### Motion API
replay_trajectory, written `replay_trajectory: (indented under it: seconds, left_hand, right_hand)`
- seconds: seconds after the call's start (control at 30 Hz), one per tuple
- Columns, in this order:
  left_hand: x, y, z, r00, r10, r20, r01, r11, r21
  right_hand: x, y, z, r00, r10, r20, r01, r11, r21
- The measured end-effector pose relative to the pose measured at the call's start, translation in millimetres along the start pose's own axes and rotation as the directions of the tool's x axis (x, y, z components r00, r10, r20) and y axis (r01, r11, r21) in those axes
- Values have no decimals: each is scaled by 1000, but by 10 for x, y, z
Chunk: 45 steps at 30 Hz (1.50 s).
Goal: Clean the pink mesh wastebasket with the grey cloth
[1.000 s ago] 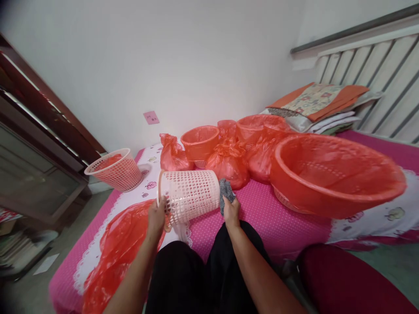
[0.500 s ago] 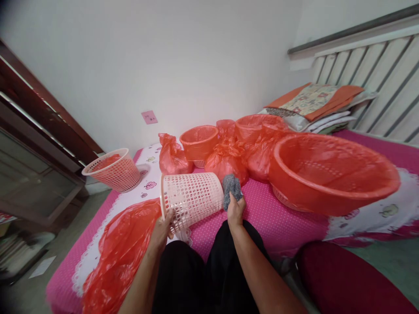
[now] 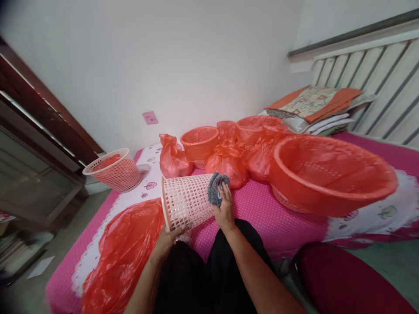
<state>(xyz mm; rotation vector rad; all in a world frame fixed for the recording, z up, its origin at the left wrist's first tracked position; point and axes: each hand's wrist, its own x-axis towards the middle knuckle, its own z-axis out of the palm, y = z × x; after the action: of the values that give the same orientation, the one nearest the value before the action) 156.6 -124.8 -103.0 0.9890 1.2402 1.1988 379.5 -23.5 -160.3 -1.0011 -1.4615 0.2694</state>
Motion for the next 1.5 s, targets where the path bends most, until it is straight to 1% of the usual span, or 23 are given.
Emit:
replay_trajectory:
  seconds: [0.2, 0.43, 0.53, 0.73, 0.83, 0.93, 1.07, 1.27, 1.5]
  left_hand:
    - [-21, -72, 9, 1000, 24, -5, -24, 1000, 8]
    - [-18, -165, -12, 999, 48, 17, -49, 999, 24]
    - [-22, -174, -13, 998, 56, 43, -57, 998, 25]
    - [-37, -141, 15, 998, 47, 45, -48, 999, 18]
    - [-38, -132, 25, 997, 53, 57, -54, 998, 13]
    - [-39, -135, 25, 997, 59, 45, -59, 998, 3]
    - [-41, -140, 20, 997, 58, 41, -59, 998, 28]
    - [-47, -117, 47, 996, 69, 53, -69, 998, 3]
    - [-27, -135, 41, 995, 78, 61, -77, 997, -18]
  right_hand:
    - [-23, -60, 7, 998, -59, 9, 60, 996, -73]
    - [-9, -140, -2, 997, -70, 42, 74, 993, -92]
    - [-10, -186, -8, 994, -90, 66, 96, 991, -91]
    - [-11, -321, 9, 985, -101, 139, 115, 988, -102]
    - [-14, -412, 34, 976, -127, 177, 147, 983, -107]
    - [-23, -506, 63, 967, -147, 210, 172, 979, -106]
    - [-34, -624, 92, 955, -145, 258, 172, 982, -84]
    - [-31, -776, 133, 939, -129, 318, 161, 984, -74]
    - [-28, -952, 208, 902, -173, 396, 214, 975, -61]
